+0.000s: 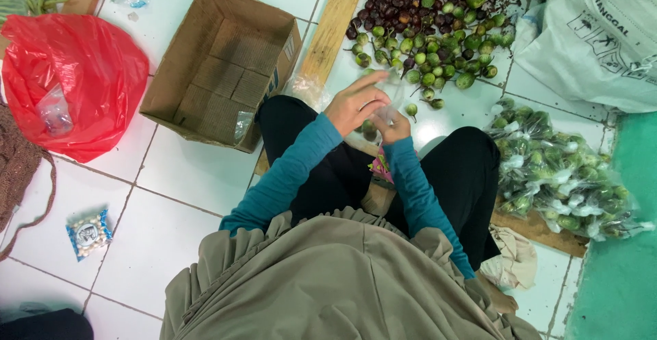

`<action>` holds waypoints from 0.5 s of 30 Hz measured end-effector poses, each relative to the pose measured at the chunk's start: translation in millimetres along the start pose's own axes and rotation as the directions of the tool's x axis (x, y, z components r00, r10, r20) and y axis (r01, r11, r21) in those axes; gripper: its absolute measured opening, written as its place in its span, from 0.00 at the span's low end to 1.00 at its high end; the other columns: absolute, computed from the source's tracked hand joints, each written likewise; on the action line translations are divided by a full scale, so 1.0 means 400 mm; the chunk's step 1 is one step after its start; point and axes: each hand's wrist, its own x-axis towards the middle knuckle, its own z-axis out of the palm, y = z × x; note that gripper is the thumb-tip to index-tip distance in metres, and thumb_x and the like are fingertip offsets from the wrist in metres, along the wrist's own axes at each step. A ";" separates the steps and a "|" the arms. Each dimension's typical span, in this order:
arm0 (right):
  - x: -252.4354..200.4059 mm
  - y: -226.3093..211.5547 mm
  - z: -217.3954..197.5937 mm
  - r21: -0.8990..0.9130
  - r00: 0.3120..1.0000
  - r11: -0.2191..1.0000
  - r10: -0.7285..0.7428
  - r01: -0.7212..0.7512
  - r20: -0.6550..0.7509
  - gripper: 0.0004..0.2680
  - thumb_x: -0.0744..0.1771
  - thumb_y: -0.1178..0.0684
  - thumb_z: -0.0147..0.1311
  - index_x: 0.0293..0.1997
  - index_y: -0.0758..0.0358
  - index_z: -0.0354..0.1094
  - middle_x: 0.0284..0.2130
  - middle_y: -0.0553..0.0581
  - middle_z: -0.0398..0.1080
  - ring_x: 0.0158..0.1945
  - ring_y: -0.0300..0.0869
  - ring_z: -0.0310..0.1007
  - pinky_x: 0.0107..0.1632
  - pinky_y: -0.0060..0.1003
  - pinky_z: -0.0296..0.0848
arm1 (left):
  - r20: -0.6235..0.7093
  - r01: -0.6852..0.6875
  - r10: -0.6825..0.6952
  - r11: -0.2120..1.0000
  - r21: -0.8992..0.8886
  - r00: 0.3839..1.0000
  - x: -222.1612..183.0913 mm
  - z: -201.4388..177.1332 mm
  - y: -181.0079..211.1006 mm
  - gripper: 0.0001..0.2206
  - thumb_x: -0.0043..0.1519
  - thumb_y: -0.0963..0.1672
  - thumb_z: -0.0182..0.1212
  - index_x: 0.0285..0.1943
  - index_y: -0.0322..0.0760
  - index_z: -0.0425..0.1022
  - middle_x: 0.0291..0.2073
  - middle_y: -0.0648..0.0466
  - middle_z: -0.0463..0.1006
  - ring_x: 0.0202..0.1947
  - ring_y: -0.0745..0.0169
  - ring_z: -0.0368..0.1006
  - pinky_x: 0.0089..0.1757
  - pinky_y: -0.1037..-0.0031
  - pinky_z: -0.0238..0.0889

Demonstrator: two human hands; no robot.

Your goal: The person sorts round fruit by hand, placing selected items into small clear plastic bags.

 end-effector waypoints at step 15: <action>-0.069 -0.384 -0.139 0.242 0.999 0.969 -0.049 0.049 -0.006 0.04 0.63 0.60 0.71 0.37 0.64 0.80 0.18 0.56 0.70 0.25 0.38 0.69 0.33 0.33 0.72 | 0.246 0.491 -0.455 0.865 -0.107 0.856 -0.213 0.161 -0.017 0.40 0.45 0.61 0.79 0.63 0.50 0.67 0.57 0.45 0.78 0.62 0.35 0.68 0.71 0.49 0.40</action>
